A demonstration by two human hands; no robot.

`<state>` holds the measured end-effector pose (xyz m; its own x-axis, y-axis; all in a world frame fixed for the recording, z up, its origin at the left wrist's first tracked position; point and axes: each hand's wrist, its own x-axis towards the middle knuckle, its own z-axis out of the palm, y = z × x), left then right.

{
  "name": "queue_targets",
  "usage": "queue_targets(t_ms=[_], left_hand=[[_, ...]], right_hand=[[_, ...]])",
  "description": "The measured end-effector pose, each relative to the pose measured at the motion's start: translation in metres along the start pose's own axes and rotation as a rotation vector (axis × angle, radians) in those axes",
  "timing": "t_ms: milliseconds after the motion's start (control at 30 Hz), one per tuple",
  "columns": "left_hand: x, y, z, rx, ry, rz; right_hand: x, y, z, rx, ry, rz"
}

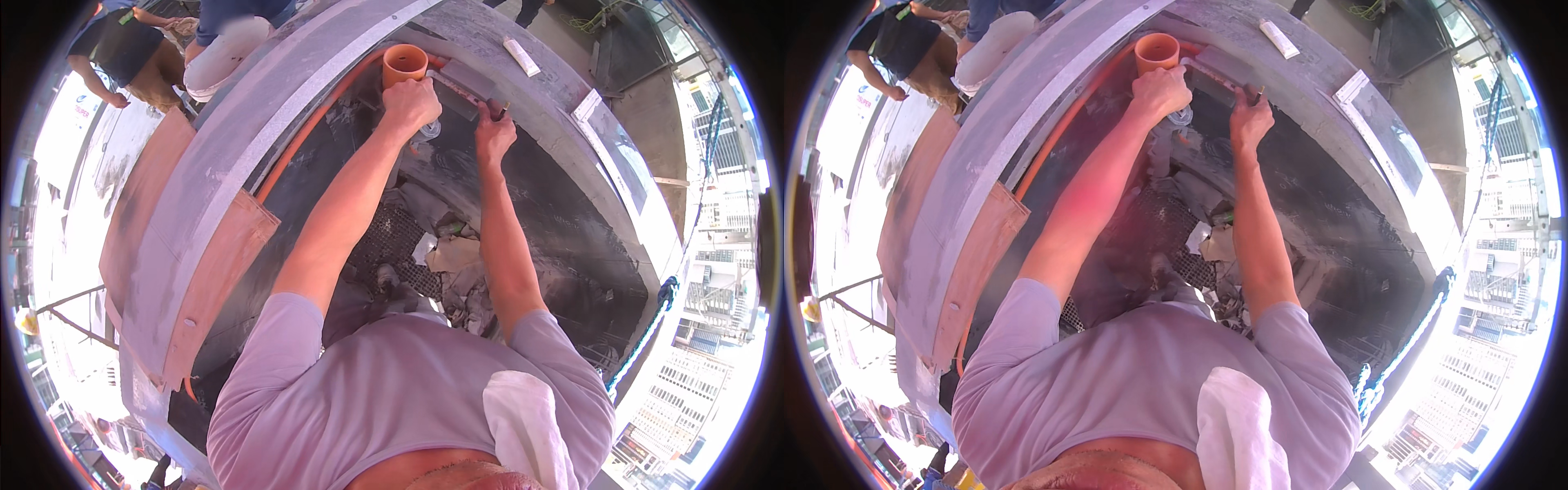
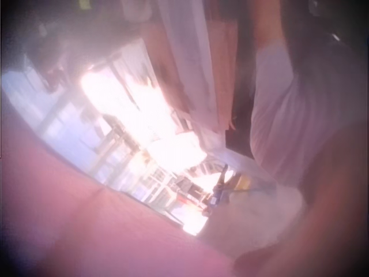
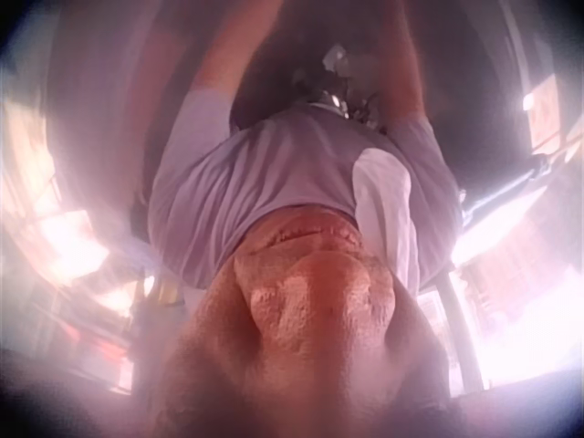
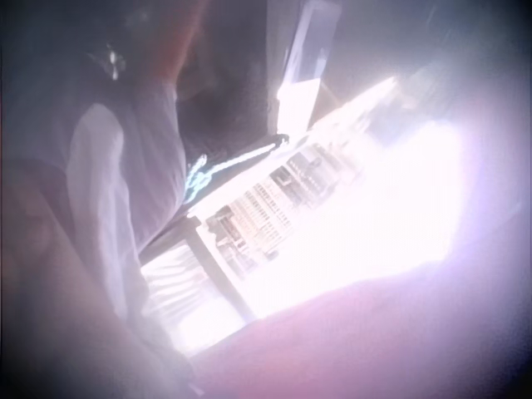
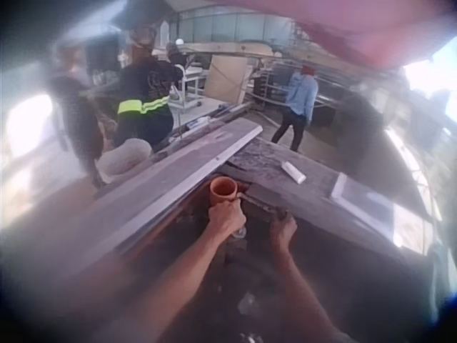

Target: The person measures a metal sheet with a tape measure and marks it with a pencil. They then use a straightedge to draw lines and prepare the sheet for cutting. Finally, they use an angle grinder to cut along the marked lines.

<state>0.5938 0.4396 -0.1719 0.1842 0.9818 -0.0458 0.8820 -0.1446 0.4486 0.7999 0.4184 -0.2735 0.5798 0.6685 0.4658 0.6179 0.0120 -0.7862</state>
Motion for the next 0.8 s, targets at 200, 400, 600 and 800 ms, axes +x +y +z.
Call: queue_targets(t_ms=[200, 400, 600, 800], left_hand=[[-0.003, 0.006, -0.005, 0.069, -0.003, 0.001], [-0.002, 0.004, -0.001, 0.05, 0.011, 0.003], [-0.001, 0.001, 0.007, -0.005, 0.055, -0.001], [0.002, -0.002, 0.014, 0.014, 0.098, 0.019]], right_hand=[[0.0, 0.001, 0.005, 0.081, -0.013, 0.084], [0.003, -0.011, -0.007, 0.083, -0.092, 0.167], [0.003, -0.021, -0.012, 0.059, -0.124, 0.158], [0.003, -0.018, -0.011, 0.047, -0.102, 0.1]])
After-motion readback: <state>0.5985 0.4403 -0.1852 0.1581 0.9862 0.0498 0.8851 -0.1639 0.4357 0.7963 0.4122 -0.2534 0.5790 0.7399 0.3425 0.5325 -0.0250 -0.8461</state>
